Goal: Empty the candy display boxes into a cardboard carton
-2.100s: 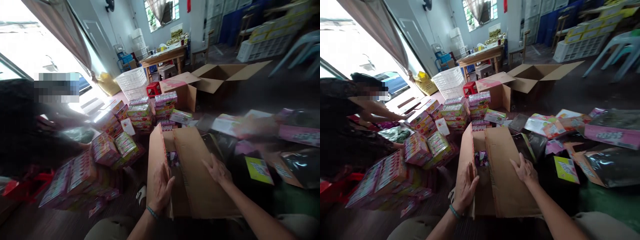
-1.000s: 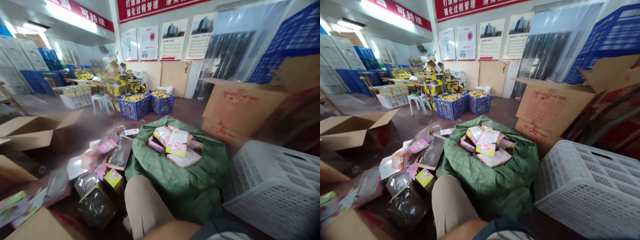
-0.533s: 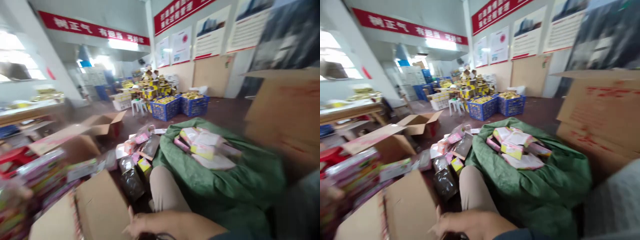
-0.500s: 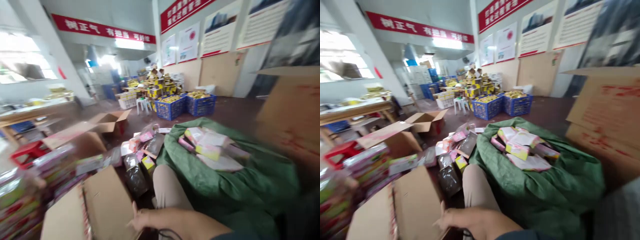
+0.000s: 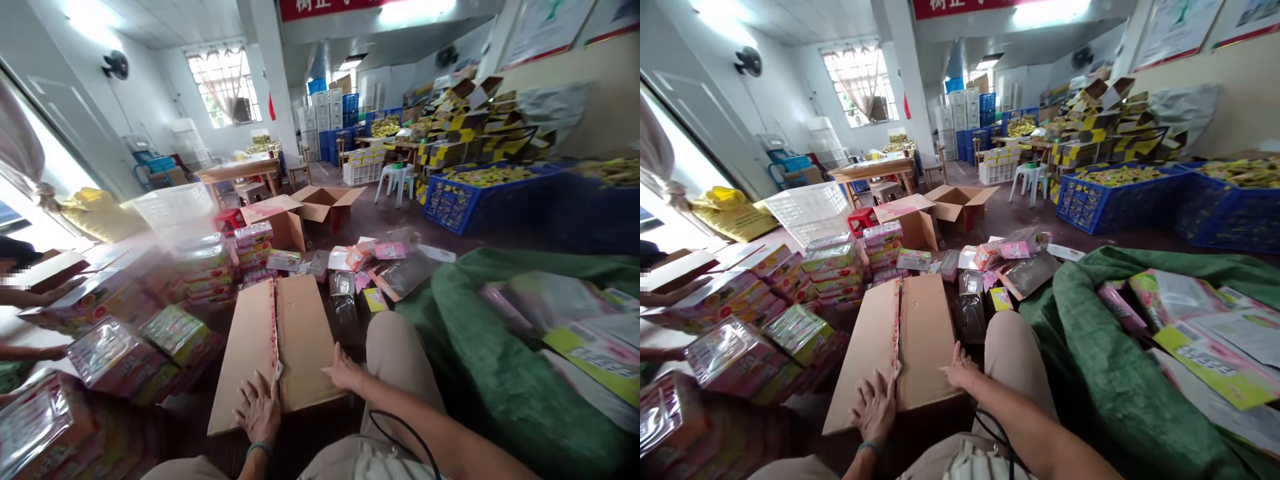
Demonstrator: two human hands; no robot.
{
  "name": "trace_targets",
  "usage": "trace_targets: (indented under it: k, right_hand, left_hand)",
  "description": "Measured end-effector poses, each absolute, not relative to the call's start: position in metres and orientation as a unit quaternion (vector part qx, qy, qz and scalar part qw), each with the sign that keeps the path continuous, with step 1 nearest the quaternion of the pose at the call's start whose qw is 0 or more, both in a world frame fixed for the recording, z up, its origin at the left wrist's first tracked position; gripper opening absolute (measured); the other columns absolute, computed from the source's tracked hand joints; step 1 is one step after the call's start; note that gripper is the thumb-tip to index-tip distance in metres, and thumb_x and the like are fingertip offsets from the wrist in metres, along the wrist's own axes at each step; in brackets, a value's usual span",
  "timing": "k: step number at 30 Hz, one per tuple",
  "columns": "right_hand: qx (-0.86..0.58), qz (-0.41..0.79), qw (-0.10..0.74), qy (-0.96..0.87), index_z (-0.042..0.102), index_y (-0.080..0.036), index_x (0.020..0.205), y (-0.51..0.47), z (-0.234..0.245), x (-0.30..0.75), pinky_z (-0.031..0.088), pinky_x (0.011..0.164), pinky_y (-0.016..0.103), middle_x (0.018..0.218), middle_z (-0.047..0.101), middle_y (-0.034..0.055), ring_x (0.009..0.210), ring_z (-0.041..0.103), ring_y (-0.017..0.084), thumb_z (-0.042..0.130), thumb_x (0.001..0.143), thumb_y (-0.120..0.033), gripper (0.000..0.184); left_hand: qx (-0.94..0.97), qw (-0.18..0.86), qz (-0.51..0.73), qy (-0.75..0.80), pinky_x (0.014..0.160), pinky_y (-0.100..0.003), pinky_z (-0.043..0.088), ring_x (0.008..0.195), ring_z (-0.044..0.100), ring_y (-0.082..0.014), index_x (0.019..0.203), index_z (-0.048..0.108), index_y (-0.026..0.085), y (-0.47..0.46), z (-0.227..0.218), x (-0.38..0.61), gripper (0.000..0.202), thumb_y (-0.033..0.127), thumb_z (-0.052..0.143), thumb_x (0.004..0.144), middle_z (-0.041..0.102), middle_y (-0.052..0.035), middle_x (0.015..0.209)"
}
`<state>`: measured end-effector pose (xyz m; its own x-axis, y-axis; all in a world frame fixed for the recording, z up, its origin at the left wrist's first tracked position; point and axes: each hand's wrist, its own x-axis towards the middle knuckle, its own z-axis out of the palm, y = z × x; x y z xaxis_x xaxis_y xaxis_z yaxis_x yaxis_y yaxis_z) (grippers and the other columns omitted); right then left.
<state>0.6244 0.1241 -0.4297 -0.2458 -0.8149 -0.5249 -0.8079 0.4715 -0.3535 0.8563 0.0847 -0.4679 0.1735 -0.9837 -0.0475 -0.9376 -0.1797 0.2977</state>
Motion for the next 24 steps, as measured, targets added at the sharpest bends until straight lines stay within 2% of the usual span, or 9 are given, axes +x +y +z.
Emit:
trace_targets:
  k: [3,5,8,10,12,14,18,22,24]
  right_hand:
    - [-0.511,0.016,0.352,0.784,-0.001,-0.007,0.166,0.111,-0.424,0.619,0.033,0.124,0.046,0.172,0.007,0.0219,0.158,0.017,0.035,0.064,0.093,-0.047,0.105]
    - [-0.522,0.023,0.363,0.771,-0.004,-0.013,0.166,0.099,-0.417,0.612,0.029,0.125,0.050,0.173,0.002,0.0190,0.160,0.011,0.036,0.076,0.084,-0.050,0.121]
    - [-0.542,0.042,0.366,0.755,-0.003,-0.016,0.167,0.078,-0.406,0.602,0.026,0.124,0.059,0.173,0.002,0.0198,0.159,0.009,0.039,0.088,0.068,-0.056,0.140]
    - [-0.557,0.049,0.351,0.751,0.008,-0.016,0.167,0.063,-0.398,0.597,0.023,0.123,0.064,0.173,0.003,0.0199,0.159,0.008,0.041,0.085,0.070,-0.062,0.132]
    - [-0.573,0.043,0.327,0.750,0.025,-0.015,0.165,0.045,-0.390,0.590,0.020,0.123,0.066,0.173,0.005,0.0182,0.159,0.008,0.041,0.071,0.083,-0.068,0.108]
    - [-0.590,0.022,0.298,0.750,0.036,-0.016,0.161,0.022,-0.383,0.582,0.020,0.123,0.064,0.174,0.008,0.0166,0.160,0.008,0.039,0.055,0.095,-0.066,0.085]
    - [-0.618,-0.036,0.202,0.759,0.035,-0.012,0.161,-0.035,-0.374,0.564,0.019,0.126,0.054,0.172,0.018,0.0177,0.160,0.012,0.032,0.036,0.106,-0.049,0.066]
    - [-0.637,-0.069,0.131,0.757,0.037,-0.008,0.158,-0.094,-0.376,0.549,0.015,0.128,0.048,0.169,0.028,0.0187,0.158,0.019,0.030,0.032,0.107,-0.039,0.060]
    - [-0.651,-0.070,0.116,0.747,0.041,-0.006,0.156,-0.123,-0.383,0.544,0.014,0.128,0.047,0.167,0.031,0.0200,0.157,0.022,0.031,0.034,0.108,-0.039,0.059]
  left_hand:
    - [0.774,0.138,-0.128,-0.604,0.121,-0.066,0.024,0.156,0.027,-0.0413,0.156,0.045,0.013,0.087,-0.472,0.853,0.074,0.056,0.018,0.102,0.035,-0.0275,0.164]
    - [0.791,0.141,-0.132,-0.580,0.119,-0.067,0.026,0.155,0.028,-0.0435,0.155,0.046,0.012,0.091,-0.472,0.847,0.082,0.066,0.023,0.099,0.036,-0.0313,0.162]
    - [0.794,0.106,-0.092,-0.591,0.117,-0.069,0.027,0.154,0.027,-0.0472,0.157,0.043,0.010,0.101,-0.472,0.835,0.093,0.075,0.040,0.090,0.034,-0.0338,0.161]
    - [0.786,0.078,-0.043,-0.612,0.117,-0.069,0.028,0.153,0.028,-0.0477,0.157,0.042,0.009,0.109,-0.471,0.829,0.094,0.073,0.048,0.088,0.036,-0.0332,0.161]
    - [0.775,0.050,-0.006,-0.630,0.117,-0.067,0.029,0.152,0.031,-0.0470,0.157,0.043,0.009,0.115,-0.472,0.827,0.089,0.068,0.050,0.090,0.038,-0.0317,0.160]
    - [0.764,0.025,0.018,-0.644,0.118,-0.066,0.029,0.151,0.032,-0.0470,0.157,0.043,0.009,0.120,-0.475,0.828,0.085,0.065,0.049,0.093,0.040,-0.0291,0.161]
    - [0.762,-0.011,0.044,-0.646,0.120,-0.067,0.025,0.153,0.031,-0.0447,0.157,0.045,0.012,0.123,-0.491,0.830,0.077,0.058,0.049,0.095,0.040,-0.0235,0.164]
    - [0.775,-0.001,0.003,-0.632,0.122,-0.071,0.020,0.154,0.031,-0.0441,0.156,0.048,0.015,0.125,-0.508,0.836,0.077,0.058,0.049,0.092,0.038,-0.0225,0.164]
    - [0.776,0.029,-0.043,-0.629,0.121,-0.076,0.019,0.153,0.032,-0.0462,0.157,0.047,0.024,0.127,-0.510,0.840,0.078,0.062,0.051,0.089,0.045,-0.0169,0.162]
